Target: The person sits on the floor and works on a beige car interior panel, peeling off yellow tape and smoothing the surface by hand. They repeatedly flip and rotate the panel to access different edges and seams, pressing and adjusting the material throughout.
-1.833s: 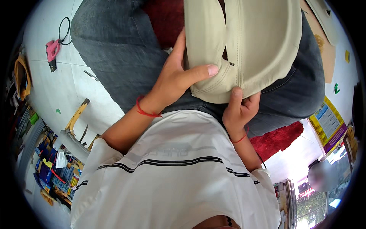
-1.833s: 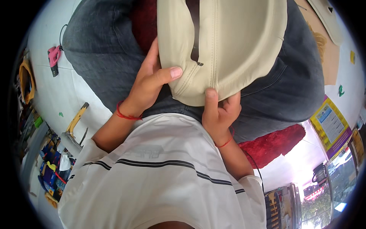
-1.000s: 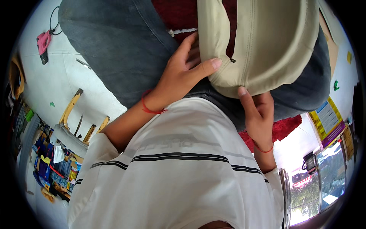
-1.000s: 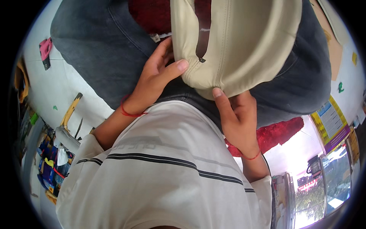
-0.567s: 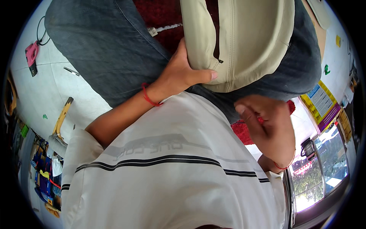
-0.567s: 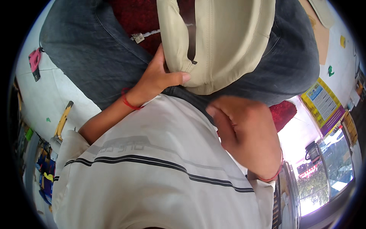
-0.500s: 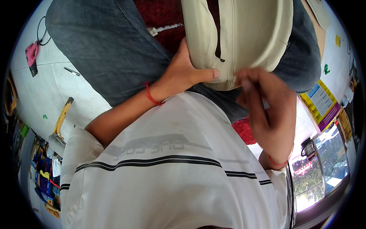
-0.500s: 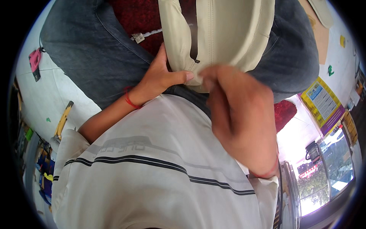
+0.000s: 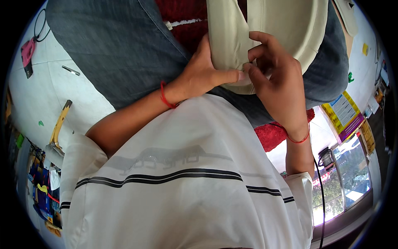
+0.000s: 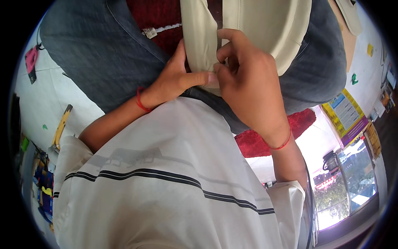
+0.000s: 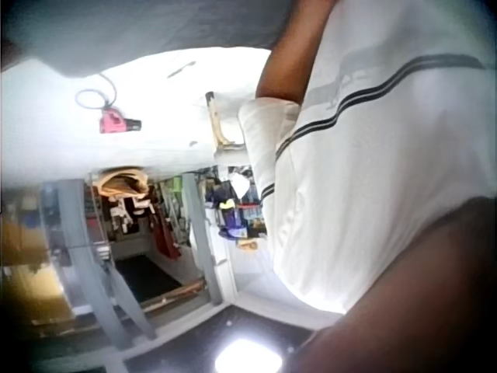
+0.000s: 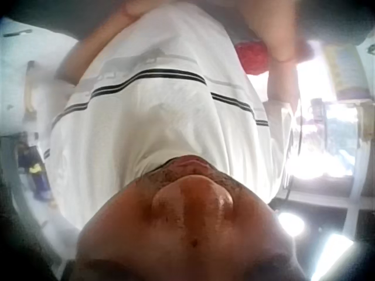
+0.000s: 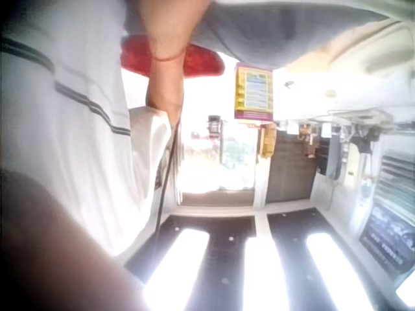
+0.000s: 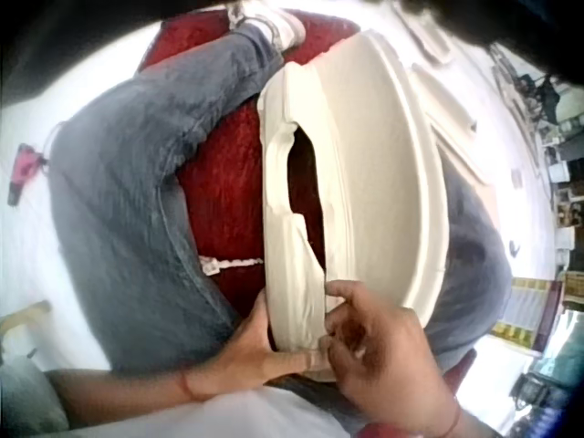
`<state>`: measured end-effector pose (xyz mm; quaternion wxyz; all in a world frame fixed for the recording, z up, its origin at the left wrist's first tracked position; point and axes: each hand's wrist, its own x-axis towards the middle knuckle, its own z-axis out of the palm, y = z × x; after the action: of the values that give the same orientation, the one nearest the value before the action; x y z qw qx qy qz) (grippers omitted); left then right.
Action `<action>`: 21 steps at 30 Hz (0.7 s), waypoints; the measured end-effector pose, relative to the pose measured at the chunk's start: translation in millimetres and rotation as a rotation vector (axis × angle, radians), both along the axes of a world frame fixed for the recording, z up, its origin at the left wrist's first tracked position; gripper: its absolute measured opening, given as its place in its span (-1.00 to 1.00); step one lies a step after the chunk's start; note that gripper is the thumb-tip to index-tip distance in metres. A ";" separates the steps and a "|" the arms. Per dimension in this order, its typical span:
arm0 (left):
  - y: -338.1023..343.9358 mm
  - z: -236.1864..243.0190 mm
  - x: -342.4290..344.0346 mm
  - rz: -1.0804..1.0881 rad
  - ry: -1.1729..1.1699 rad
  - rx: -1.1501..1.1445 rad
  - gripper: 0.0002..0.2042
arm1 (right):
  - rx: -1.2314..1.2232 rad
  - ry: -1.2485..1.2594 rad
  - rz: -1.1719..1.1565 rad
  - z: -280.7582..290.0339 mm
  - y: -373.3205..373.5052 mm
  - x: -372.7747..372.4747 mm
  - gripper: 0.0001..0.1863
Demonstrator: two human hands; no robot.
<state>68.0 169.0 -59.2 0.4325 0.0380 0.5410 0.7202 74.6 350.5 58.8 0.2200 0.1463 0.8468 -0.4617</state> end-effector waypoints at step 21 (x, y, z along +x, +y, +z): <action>-22.4 13.9 -9.2 -0.038 -0.337 -0.016 -0.13 | 0.098 0.293 0.079 20.4 -27.3 35.5 -0.76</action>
<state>58.8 146.7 -45.4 0.5309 -0.0768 0.4656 0.7039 110.1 323.2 79.2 0.1047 0.0546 0.8964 -0.4273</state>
